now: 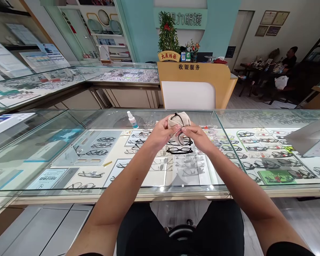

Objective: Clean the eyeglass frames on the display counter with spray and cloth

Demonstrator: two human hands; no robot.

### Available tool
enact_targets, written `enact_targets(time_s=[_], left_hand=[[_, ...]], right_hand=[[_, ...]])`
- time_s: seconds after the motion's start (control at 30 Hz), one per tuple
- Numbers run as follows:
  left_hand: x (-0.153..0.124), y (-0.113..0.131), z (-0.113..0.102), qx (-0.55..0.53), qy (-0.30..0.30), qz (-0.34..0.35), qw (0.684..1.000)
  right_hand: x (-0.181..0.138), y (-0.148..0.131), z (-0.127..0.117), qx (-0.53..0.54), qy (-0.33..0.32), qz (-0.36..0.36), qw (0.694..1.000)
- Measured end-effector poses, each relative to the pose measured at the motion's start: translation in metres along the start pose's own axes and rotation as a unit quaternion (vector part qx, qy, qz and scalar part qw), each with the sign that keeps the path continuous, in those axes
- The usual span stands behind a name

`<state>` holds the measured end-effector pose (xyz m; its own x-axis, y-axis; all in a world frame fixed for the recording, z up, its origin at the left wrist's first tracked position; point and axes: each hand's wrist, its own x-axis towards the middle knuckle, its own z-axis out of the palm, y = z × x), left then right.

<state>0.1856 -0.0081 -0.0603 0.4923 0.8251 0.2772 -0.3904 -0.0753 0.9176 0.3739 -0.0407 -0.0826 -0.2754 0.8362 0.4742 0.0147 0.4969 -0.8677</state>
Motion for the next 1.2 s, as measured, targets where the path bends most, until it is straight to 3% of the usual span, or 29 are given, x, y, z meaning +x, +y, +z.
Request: enact_targets(time_s=[0.17,0.33,0.4,0.57,0.77,0.9,1.2], left_hand=[[-0.002,-0.009,0.009,0.043,0.092,0.051,0.993],[-0.001,-0.016,0.011,0.071,0.141,0.078,0.984],[-0.001,-0.016,0.009,0.073,0.139,0.073,0.985],[0.000,-0.003,0.001,0.032,0.046,0.020,0.998],[-0.002,0.005,0.004,0.042,0.006,0.033,0.999],[-0.003,0.001,0.010,0.061,0.048,0.050,0.996],[-0.007,-0.010,0.015,0.140,0.157,0.114,0.971]], right_hand=[[-0.002,-0.002,0.004,-0.022,-0.024,-0.007,0.999],[-0.004,-0.006,0.008,-0.042,-0.040,-0.009,0.998],[-0.004,-0.006,0.008,-0.039,-0.035,-0.005,0.999],[-0.003,-0.004,0.003,-0.007,0.005,0.033,0.999],[-0.001,0.006,0.001,0.043,0.019,0.048,0.998],[-0.001,0.006,0.005,0.023,0.030,0.050,0.998],[-0.006,-0.008,0.016,-0.023,-0.023,-0.004,0.999]])
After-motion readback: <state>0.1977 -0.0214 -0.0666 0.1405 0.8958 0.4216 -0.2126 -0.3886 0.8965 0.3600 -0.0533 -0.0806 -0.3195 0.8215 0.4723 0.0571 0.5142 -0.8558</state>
